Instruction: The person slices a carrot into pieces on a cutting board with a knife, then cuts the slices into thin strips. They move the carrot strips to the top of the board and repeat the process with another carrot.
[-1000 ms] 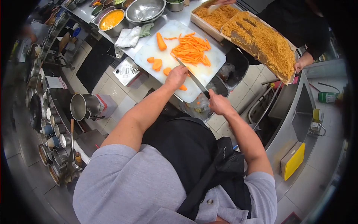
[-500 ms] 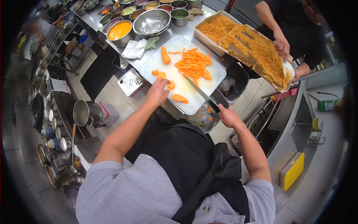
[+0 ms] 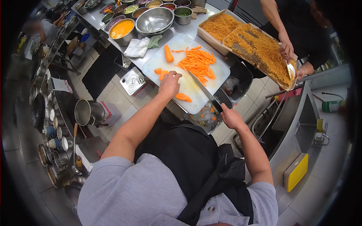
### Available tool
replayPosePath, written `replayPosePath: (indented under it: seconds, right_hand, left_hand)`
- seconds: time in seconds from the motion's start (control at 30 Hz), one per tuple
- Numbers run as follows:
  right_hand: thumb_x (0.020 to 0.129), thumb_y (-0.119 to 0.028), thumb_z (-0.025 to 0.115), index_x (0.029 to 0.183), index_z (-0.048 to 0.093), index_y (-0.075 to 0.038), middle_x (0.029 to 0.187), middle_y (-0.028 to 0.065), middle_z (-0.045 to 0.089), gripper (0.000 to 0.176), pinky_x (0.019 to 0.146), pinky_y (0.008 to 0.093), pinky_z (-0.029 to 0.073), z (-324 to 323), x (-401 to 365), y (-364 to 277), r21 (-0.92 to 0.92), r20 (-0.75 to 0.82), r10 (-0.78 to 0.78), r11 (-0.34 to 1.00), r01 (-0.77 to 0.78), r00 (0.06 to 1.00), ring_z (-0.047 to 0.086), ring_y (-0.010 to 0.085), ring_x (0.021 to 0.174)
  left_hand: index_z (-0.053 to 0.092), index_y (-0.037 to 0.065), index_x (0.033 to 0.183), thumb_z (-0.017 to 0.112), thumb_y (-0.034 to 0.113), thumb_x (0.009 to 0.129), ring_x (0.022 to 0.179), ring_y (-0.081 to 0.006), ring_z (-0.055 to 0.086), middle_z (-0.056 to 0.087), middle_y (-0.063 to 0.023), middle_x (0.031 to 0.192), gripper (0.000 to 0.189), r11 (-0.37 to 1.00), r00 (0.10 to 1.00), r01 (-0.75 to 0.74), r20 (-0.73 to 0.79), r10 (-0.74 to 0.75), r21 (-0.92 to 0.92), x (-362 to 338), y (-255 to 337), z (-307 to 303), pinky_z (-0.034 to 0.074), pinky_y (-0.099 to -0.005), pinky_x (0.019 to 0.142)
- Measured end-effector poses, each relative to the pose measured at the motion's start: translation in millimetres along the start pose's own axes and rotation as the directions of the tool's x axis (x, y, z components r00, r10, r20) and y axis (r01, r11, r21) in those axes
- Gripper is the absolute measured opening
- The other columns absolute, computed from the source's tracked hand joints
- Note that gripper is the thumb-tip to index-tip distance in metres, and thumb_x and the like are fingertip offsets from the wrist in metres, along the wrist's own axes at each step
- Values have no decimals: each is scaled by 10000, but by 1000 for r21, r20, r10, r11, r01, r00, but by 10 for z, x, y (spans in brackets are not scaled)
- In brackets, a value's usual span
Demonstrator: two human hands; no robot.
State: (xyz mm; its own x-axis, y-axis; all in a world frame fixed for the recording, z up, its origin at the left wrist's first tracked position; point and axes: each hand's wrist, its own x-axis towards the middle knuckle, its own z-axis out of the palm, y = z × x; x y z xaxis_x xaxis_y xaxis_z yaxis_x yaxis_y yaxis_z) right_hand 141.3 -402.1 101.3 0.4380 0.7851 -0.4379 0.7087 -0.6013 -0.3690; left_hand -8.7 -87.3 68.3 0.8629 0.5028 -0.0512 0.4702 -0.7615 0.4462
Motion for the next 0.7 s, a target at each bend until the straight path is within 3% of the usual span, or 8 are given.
replayPosePath:
  seconds: [0.13, 0.2, 0.23, 0.3, 0.4, 0.5, 0.6, 0.7]
  right_hand:
    - [1009, -178, 538, 1142, 418, -56, 853, 306, 679, 216, 761, 640, 469, 9, -28, 20, 36, -28, 10, 999, -9, 1000, 648, 537, 866]
    - [1008, -177, 538, 1142, 417, -55, 847, 308, 675, 218, 757, 639, 466, 55, -66, 37, 72, -59, 20, 997, -16, 998, 644, 539, 861]
    - [1009, -177, 537, 1141, 414, -55, 843, 312, 670, 218, 755, 638, 464, 59, -77, 30, 86, -73, 25, 996, -19, 997, 641, 542, 860]
    - [1009, -176, 537, 1140, 411, -55, 838, 316, 665, 218, 754, 637, 462, 66, -119, 37, 106, -86, 43, 994, -33, 995, 638, 545, 859]
    - [1012, -180, 538, 1138, 409, -60, 837, 316, 666, 217, 758, 644, 463, 89, -150, 32, 180, -101, 63, 983, -44, 993, 639, 547, 861]
    - [1009, -174, 552, 1154, 395, -71, 873, 342, 651, 238, 755, 636, 450, 141, -190, 48, 224, -182, 125, 971, -83, 975, 623, 562, 885]
    - [1008, -174, 556, 1153, 394, -77, 886, 329, 657, 239, 762, 630, 455, 142, -261, 65, 165, -126, 132, 980, -111, 983, 627, 552, 906]
    - [1002, -184, 556, 1149, 436, -81, 877, 300, 687, 215, 773, 632, 477, 212, -239, 45, 118, -106, 29, 993, -16, 994, 648, 536, 893]
  left_hand:
    - [615, 103, 1366, 614, 35, 898, 1342, -374, 539, 603, -149, 1397, 472, 989, 991, 134, 31, -132, -62, 395, 165, 26, 478, -479, 1100]
    - [595, 76, 1390, 590, 32, 898, 1346, -353, 548, 607, -149, 1410, 494, 884, 953, 296, 167, -251, -361, 681, 74, 221, 471, -449, 1109]
    - [595, 76, 1390, 590, 32, 898, 1346, -353, 548, 607, -149, 1410, 494, 887, 955, 289, 171, -242, -361, 792, 58, 289, 471, -449, 1109]
    - [576, 43, 1407, 572, 32, 894, 1348, -357, 550, 616, -173, 1400, 514, 934, 998, -7, 59, 30, -357, 958, 37, 408, 468, -424, 1112]
    - [569, 37, 1420, 569, 31, 897, 1327, -361, 560, 640, -206, 1335, 524, 992, 985, 53, 170, -33, -118, 1090, 120, 339, 468, -426, 1113]
    - [597, 33, 1385, 585, 37, 892, 1280, -372, 580, 631, -236, 1316, 493, 972, 994, 111, 14, -111, -209, 1123, -3, 232, 479, -439, 1091]
    - [591, 55, 1376, 598, 35, 886, 1229, -394, 595, 601, -239, 1324, 491, 954, 994, 84, -44, -100, -289, 959, -243, -58, 487, -454, 1063]
    - [606, 64, 1312, 610, 30, 877, 1206, -420, 598, 610, -240, 1272, 436, 985, 996, 72, 63, -62, -160, 524, -288, -322, 499, -472, 1031]
